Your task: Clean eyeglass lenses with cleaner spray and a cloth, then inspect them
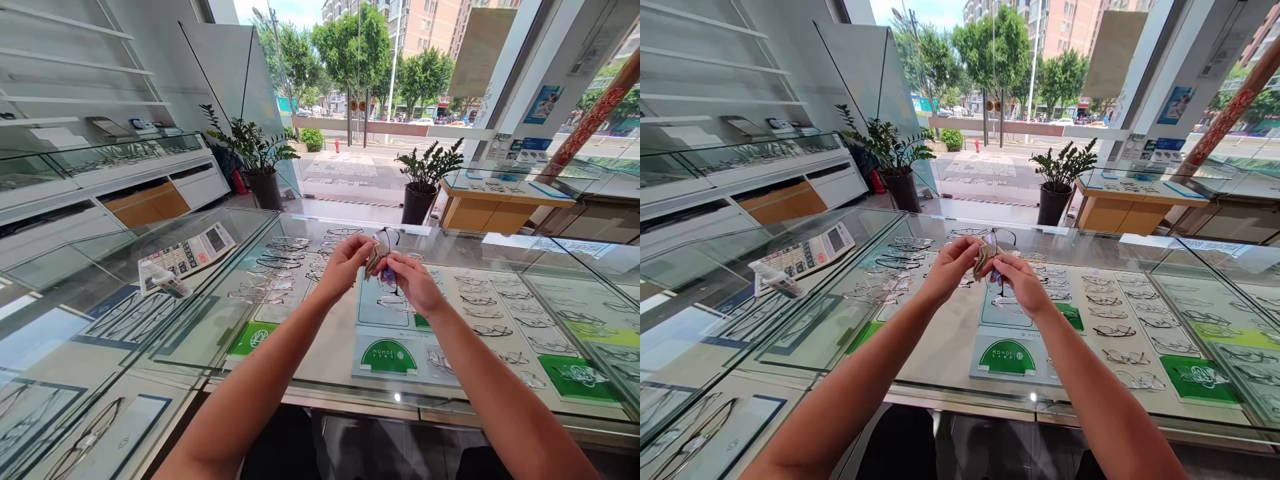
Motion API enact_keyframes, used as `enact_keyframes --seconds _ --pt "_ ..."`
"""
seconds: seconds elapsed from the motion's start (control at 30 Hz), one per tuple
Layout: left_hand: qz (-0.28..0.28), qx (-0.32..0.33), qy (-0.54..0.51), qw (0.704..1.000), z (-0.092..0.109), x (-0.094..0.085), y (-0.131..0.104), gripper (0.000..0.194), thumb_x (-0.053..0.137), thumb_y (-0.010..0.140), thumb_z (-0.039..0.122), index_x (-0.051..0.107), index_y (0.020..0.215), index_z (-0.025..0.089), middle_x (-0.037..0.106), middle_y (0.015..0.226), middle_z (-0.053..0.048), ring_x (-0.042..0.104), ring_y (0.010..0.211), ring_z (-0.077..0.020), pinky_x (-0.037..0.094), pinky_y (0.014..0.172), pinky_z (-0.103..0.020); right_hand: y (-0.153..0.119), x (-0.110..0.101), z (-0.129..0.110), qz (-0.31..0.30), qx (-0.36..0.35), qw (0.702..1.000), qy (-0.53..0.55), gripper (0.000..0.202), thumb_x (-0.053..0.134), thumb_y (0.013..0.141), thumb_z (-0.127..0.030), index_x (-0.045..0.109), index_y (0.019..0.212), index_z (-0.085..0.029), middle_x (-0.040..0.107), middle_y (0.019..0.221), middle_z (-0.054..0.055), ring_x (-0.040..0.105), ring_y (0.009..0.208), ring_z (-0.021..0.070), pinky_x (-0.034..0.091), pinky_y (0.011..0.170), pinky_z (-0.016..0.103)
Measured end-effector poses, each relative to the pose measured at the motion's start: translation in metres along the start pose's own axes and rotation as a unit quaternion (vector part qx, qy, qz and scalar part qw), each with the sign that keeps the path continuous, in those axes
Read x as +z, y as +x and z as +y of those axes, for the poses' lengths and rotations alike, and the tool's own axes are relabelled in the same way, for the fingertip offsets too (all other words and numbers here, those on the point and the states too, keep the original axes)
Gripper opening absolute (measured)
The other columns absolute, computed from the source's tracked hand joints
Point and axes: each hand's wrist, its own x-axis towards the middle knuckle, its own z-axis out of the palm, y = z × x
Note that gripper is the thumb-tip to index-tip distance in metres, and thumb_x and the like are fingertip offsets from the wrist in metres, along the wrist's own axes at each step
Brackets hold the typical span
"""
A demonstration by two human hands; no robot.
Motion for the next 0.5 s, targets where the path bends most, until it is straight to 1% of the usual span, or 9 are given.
enact_keyframes --seconds 0.13,0.2,0.27,0.3,0.37,0.43,0.5 --pt "0.027 0.019 -0.019 0.999 -0.002 0.004 -0.002 0.051 0.093 0.078 0.055 0.058 0.094 0.020 0.066 0.084 0.001 0.060 0.074 -0.0120 0.048 0.068 -0.025 -0.001 0.003 -0.001 -0.021 -0.003 1.000 -0.006 0.030 0.068 0.099 -0.048 0.083 0.091 -0.023 0.076 0.096 0.007 0.060 0.089 0.0207 0.047 0.082 0.035" --pt "0.040 0.006 -0.043 0.998 -0.003 0.006 -0.002 0.058 0.097 0.074 0.053 0.054 0.096 0.022 0.066 0.082 0.003 0.059 0.069 -0.0108 0.046 0.065 -0.024 -0.002 0.005 -0.002 -0.029 -0.005 1.000 -0.010 0.031 0.068 0.099 -0.049 0.082 0.091 -0.023 0.075 0.096 0.007 0.060 0.089 0.0209 0.046 0.083 0.035" --pt "0.038 -0.017 -0.068 0.997 -0.004 0.008 -0.002 0.063 0.099 0.072 0.053 0.051 0.099 0.023 0.067 0.081 0.004 0.057 0.061 -0.0098 0.043 0.060 -0.024 -0.003 0.006 -0.003 -0.032 -0.010 0.999 -0.007 0.031 0.069 0.098 -0.050 0.081 0.089 -0.023 0.075 0.095 0.007 0.060 0.092 0.0217 0.047 0.086 0.035" --pt "0.028 -0.030 -0.077 0.996 -0.004 0.009 -0.002 0.063 0.098 0.072 0.054 0.051 0.101 0.023 0.068 0.079 0.004 0.055 0.057 -0.0094 0.041 0.058 -0.024 -0.003 0.006 -0.003 -0.032 -0.012 0.999 -0.003 0.030 0.069 0.098 -0.049 0.080 0.088 -0.023 0.075 0.094 0.007 0.060 0.093 0.0221 0.047 0.087 0.036" --pt "-0.005 -0.046 -0.080 0.996 -0.005 0.011 -0.003 0.058 0.094 0.078 0.058 0.055 0.100 0.021 0.066 0.073 0.004 0.051 0.054 -0.0091 0.039 0.057 -0.025 -0.003 0.007 -0.004 -0.035 -0.014 0.999 0.001 0.030 0.070 0.098 -0.049 0.080 0.087 -0.024 0.074 0.093 0.006 0.061 0.094 0.0224 0.048 0.088 0.036" --pt "-0.037 -0.047 -0.063 0.996 -0.005 0.012 -0.004 0.051 0.086 0.085 0.061 0.059 0.093 0.019 0.062 0.067 0.003 0.049 0.055 -0.0090 0.038 0.058 -0.026 -0.003 0.006 -0.003 -0.036 -0.013 0.999 -0.001 0.030 0.070 0.098 -0.050 0.080 0.087 -0.024 0.073 0.092 0.006 0.060 0.092 0.0224 0.048 0.086 0.036" --pt "-0.050 -0.040 -0.044 0.997 -0.006 0.012 -0.005 0.049 0.081 0.090 0.062 0.060 0.087 0.018 0.059 0.065 0.003 0.049 0.057 -0.0092 0.037 0.058 -0.026 -0.002 0.004 -0.002 -0.037 -0.011 0.999 -0.002 0.030 0.070 0.097 -0.051 0.079 0.087 -0.024 0.073 0.092 0.006 0.060 0.090 0.0227 0.049 0.085 0.037"
